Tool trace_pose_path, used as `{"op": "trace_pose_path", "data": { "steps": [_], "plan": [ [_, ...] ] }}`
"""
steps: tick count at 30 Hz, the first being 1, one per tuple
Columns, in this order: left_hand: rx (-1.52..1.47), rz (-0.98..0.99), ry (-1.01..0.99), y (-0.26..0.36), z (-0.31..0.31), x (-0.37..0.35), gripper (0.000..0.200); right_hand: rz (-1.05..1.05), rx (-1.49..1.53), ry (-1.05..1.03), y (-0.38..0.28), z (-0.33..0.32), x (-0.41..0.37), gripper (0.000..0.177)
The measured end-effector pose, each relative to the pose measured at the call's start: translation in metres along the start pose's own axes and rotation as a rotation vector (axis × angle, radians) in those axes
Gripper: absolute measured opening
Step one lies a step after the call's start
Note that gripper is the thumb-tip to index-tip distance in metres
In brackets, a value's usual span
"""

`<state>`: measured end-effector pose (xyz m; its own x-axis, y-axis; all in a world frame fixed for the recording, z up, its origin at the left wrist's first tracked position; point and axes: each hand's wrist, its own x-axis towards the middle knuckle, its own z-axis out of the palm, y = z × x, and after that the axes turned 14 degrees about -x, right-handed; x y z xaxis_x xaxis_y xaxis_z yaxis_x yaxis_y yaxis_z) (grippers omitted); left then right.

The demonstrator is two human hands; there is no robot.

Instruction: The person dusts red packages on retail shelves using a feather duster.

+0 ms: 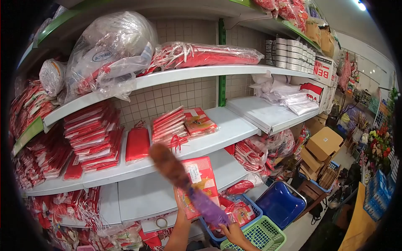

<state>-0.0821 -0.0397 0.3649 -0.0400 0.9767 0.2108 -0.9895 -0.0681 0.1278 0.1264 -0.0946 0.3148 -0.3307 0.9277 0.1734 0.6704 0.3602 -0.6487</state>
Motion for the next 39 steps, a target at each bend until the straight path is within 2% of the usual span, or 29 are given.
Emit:
{"op": "trace_pose_path", "data": {
  "steps": [2, 3, 6, 9, 12, 15, 17, 18, 20, 24, 25, 28, 29, 32, 33, 36, 37, 39],
  "plan": [
    [0.001, 0.009, 0.004, 0.0, 0.001, -0.001, 0.062, -0.003, -0.082, -0.018, 0.013, 0.003, -0.001, 0.056],
    [0.001, 0.015, 0.005, 0.0, 0.002, -0.002, 0.062, 0.143, -0.019, -0.02, 0.011, 0.0, 0.001, 0.056],
    [-0.001, 0.032, 0.003, -0.003, 0.003, -0.002, 0.062, 0.138, 0.101, 0.064, 0.004, -0.011, 0.004, 0.057],
    [-0.007, 0.036, -0.001, -0.007, 0.004, -0.001, 0.062, -0.159, -0.188, 0.06, 0.013, -0.011, 0.0, 0.058],
    [-0.015, 0.03, -0.006, -0.009, 0.003, -0.001, 0.062, 0.038, 0.022, 0.034, 0.001, -0.02, 0.006, 0.057],
    [-0.032, -0.007, -0.017, -0.008, -0.012, 0.0, 0.062, 0.168, 0.087, 0.106, 0.007, -0.006, 0.009, 0.054],
    [-0.092, -0.097, -0.033, -0.003, -0.04, 0.009, 0.062, 0.052, -0.001, 0.003, 0.001, -0.014, 0.002, 0.055],
    [-0.19, -0.08, -0.063, -0.006, -0.01, 0.007, 0.059, -0.007, -0.044, -0.049, -0.004, -0.018, -0.002, 0.055],
    [0.028, 0.081, -0.022, -0.003, -0.005, 0.003, 0.054, 0.012, -0.037, 0.0, -0.01, -0.024, -0.007, 0.056],
    [-0.033, 0.086, -0.016, -0.005, 0.026, 0.003, 0.055, 0.152, -0.038, 0.076, 0.004, 0.001, -0.009, 0.056],
    [-0.054, 0.091, -0.017, -0.004, 0.032, 0.007, 0.055, 0.139, -0.011, 0.012, 0.005, 0.002, -0.013, 0.054],
    [-0.111, 0.104, -0.021, -0.002, 0.05, 0.013, 0.055, -0.226, -0.051, 0.142, 0.008, 0.0, -0.024, 0.039],
    [-0.135, 0.113, -0.023, 0.0, 0.058, 0.016, 0.055, -0.176, -0.048, 0.194, 0.008, -0.002, -0.026, 0.038],
    [-0.166, 0.12, -0.023, -0.001, 0.066, 0.017, 0.055, 0.159, 0.04, 0.031, 0.009, -0.009, -0.028, 0.031],
    [-0.151, 0.114, -0.024, -0.002, 0.062, 0.018, 0.055, 0.119, 0.114, 0.05, 0.004, -0.012, -0.029, 0.03],
    [-0.126, 0.108, -0.032, -0.005, 0.057, 0.019, 0.053, -0.163, 0.084, 0.033, 0.01, -0.001, -0.031, 0.034],
    [-0.119, 0.111, -0.036, -0.006, 0.058, 0.019, 0.053, -0.269, 0.023, 0.095, 0.011, 0.004, -0.029, 0.036],
    [-0.101, 0.107, -0.041, -0.009, 0.055, 0.019, 0.052, -0.088, -0.001, -0.008, 0.009, -0.003, -0.023, 0.041]
  ]
}}
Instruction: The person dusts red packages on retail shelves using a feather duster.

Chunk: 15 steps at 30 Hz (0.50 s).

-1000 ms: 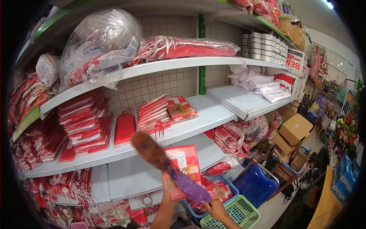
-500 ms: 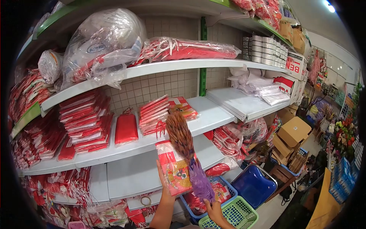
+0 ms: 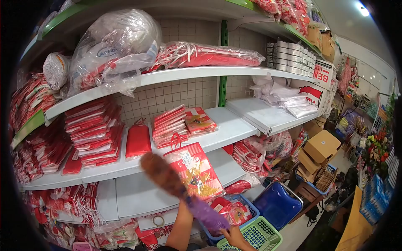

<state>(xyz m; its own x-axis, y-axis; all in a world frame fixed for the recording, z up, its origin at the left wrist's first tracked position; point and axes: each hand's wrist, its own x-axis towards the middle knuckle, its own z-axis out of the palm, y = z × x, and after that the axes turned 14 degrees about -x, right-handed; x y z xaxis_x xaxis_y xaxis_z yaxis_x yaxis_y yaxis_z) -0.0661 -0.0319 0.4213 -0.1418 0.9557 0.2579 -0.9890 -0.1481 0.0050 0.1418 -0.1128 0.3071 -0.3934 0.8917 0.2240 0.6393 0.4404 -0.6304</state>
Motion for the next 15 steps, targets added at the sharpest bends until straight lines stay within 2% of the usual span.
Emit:
{"op": "trace_pose_path", "data": {
  "steps": [1, 4, 7, 10, 13, 14, 15],
  "plan": [
    [0.006, -0.001, 0.002, -0.001, 0.001, 0.002, 0.051, 0.091, -0.008, -0.053, -0.004, -0.005, 0.004, 0.045],
    [0.023, -0.011, -0.005, -0.005, -0.005, -0.002, 0.05, 0.266, 0.115, -0.034, -0.004, -0.005, 0.022, 0.044],
    [0.047, -0.02, -0.021, -0.006, -0.015, -0.01, 0.049, -0.055, -0.078, 0.03, -0.016, -0.018, 0.028, 0.052],
    [0.069, -0.009, -0.028, -0.005, -0.019, -0.015, 0.048, 0.14, 0.044, 0.009, -0.026, -0.034, 0.037, 0.056],
    [0.078, -0.021, -0.049, -0.005, -0.016, -0.018, 0.047, 0.234, 0.125, 0.174, -0.016, -0.013, 0.046, 0.056],
    [0.084, -0.018, -0.067, -0.004, -0.013, -0.018, 0.046, 0.269, 0.111, 0.082, -0.015, -0.011, 0.04, 0.051],
    [0.095, -0.026, -0.103, -0.004, -0.006, -0.015, 0.046, 0.158, 0.063, 0.047, -0.019, -0.012, 0.034, 0.05]
  ]
}}
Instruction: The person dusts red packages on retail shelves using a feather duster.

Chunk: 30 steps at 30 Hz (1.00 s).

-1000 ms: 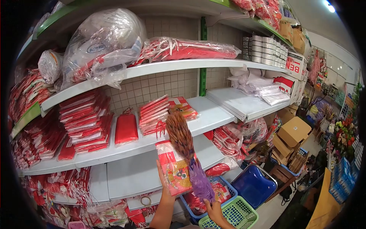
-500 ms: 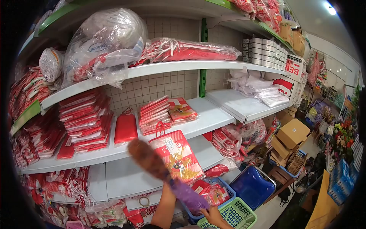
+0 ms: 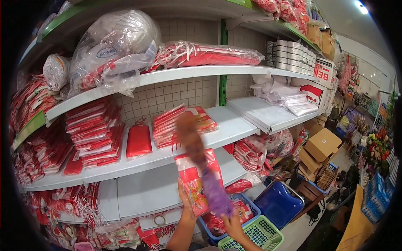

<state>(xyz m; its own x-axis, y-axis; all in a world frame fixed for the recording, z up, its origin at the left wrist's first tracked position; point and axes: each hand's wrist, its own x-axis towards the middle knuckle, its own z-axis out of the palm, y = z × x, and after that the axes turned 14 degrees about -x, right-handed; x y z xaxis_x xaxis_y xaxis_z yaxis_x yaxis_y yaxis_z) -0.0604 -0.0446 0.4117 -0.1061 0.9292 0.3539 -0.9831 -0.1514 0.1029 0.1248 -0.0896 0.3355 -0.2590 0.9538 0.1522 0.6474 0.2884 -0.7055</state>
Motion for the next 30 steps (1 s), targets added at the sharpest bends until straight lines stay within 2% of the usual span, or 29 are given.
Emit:
{"op": "trace_pose_path", "data": {
  "steps": [1, 2, 3, 4, 5, 6, 9, 11, 14, 17, 20, 23, 26, 27, 29, 30],
  "plan": [
    [-0.055, 0.079, 0.064, -0.004, 0.011, 0.004, 0.046, -0.109, -0.048, -0.035, 0.0, 0.001, -0.009, 0.049],
    [0.1, 0.196, 0.137, 0.002, -0.039, 0.007, 0.053, -0.218, -0.095, -0.069, 0.001, 0.002, -0.017, 0.048],
    [0.263, 0.301, 0.23, 0.008, -0.088, 0.01, 0.062, -0.236, -0.131, -0.107, 0.003, 0.0, -0.022, 0.042],
    [0.038, 0.127, 0.185, 0.016, -0.087, 0.006, 0.065, -0.168, -0.056, -0.052, 0.006, -0.001, -0.023, 0.041],
    [-0.019, 0.016, 0.139, 0.02, -0.085, 0.001, 0.065, -0.098, 0.019, 0.001, 0.008, -0.001, -0.025, 0.04],
    [-0.02, -0.042, 0.112, 0.018, -0.051, 0.001, 0.066, -0.025, 0.093, 0.053, 0.01, 0.0, -0.028, 0.04],
    [-0.023, -0.091, 0.104, 0.019, -0.039, -0.004, 0.068, -0.168, 0.071, 0.078, 0.02, 0.006, -0.034, 0.035],
    [-0.01, -0.089, 0.1, 0.018, -0.039, -0.006, 0.07, -0.248, -0.022, 0.096, 0.04, 0.026, -0.04, 0.031],
    [0.008, -0.059, 0.116, 0.014, -0.035, -0.007, 0.072, -0.202, -0.185, -0.037, 0.03, 0.013, -0.036, 0.033],
    [0.045, -0.014, 0.16, 0.006, -0.024, -0.003, 0.075, 0.102, -0.038, -0.078, 0.008, -0.001, -0.017, 0.047],
    [0.188, 0.099, 0.241, -0.003, -0.023, -0.001, 0.077, 0.068, -0.034, -0.044, 0.008, 0.008, -0.004, 0.049],
    [0.31, 0.143, 0.288, -0.003, -0.026, 0.005, 0.079, -0.261, -0.273, 0.1, 0.009, 0.001, 0.004, 0.052],
    [-0.24, -0.201, 0.053, 0.003, 0.011, 0.006, 0.084, -0.047, -0.097, 0.122, 0.012, -0.006, 0.014, 0.049],
    [-0.055, -0.116, 0.09, 0.006, 0.004, 0.006, 0.087, 0.036, -0.094, 0.041, 0.018, -0.004, 0.014, 0.042],
    [-0.137, -0.15, -0.012, 0.012, -0.003, 0.008, 0.084, -0.059, 0.01, 0.109, 0.019, 0.006, 0.0, 0.035],
    [-0.18, -0.168, -0.065, 0.012, -0.002, 0.009, 0.082, -0.123, -0.087, 0.074, 0.025, 0.009, -0.008, 0.034]
  ]
}}
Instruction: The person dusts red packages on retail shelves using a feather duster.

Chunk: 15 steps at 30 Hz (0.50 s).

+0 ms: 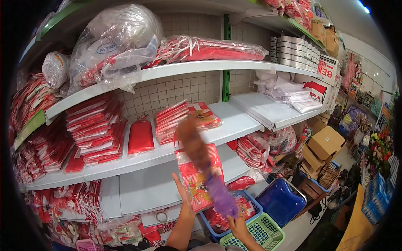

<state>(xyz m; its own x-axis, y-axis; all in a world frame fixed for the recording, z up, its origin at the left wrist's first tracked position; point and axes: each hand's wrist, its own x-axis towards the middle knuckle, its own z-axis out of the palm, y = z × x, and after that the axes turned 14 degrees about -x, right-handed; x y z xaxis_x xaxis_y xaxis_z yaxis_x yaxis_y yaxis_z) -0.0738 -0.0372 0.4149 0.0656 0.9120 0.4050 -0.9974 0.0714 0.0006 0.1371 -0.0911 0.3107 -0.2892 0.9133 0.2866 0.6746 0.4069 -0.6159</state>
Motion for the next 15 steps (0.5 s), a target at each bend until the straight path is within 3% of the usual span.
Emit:
{"op": "trace_pose_path", "data": {
  "steps": [2, 4, 8, 9, 10, 12, 14, 15],
  "plan": [
    [-0.023, -0.014, -0.05, 0.001, 0.0, 0.0, 0.081, -0.068, -0.089, -0.008, 0.007, -0.001, -0.012, 0.033],
    [0.025, 0.041, 0.032, 0.003, 0.0, 0.0, 0.081, -0.057, -0.085, 0.039, 0.009, -0.005, -0.016, 0.033],
    [0.108, 0.146, 0.206, 0.001, 0.009, -0.003, 0.081, 0.26, 0.036, 0.179, 0.034, -0.001, -0.003, 0.045],
    [0.108, 0.148, 0.231, -0.002, 0.012, -0.004, 0.081, 0.265, 0.337, 0.202, 0.028, -0.005, 0.006, 0.048],
    [0.108, 0.142, 0.25, -0.005, 0.018, -0.005, 0.081, 0.327, 0.568, 0.084, 0.028, -0.01, 0.012, 0.048],
    [0.095, 0.115, 0.306, -0.009, 0.005, -0.011, 0.063, 0.446, 1.027, -0.161, 0.029, -0.023, 0.019, 0.047],
    [0.155, 0.103, 0.404, -0.001, -0.045, -0.013, 0.053, 0.346, 1.196, -0.183, 0.012, -0.03, 0.03, 0.042],
    [0.105, -0.002, 0.375, -0.012, -0.019, -0.016, 0.043, 0.284, 1.221, -0.156, 0.001, -0.031, 0.035, 0.04]
  ]
}}
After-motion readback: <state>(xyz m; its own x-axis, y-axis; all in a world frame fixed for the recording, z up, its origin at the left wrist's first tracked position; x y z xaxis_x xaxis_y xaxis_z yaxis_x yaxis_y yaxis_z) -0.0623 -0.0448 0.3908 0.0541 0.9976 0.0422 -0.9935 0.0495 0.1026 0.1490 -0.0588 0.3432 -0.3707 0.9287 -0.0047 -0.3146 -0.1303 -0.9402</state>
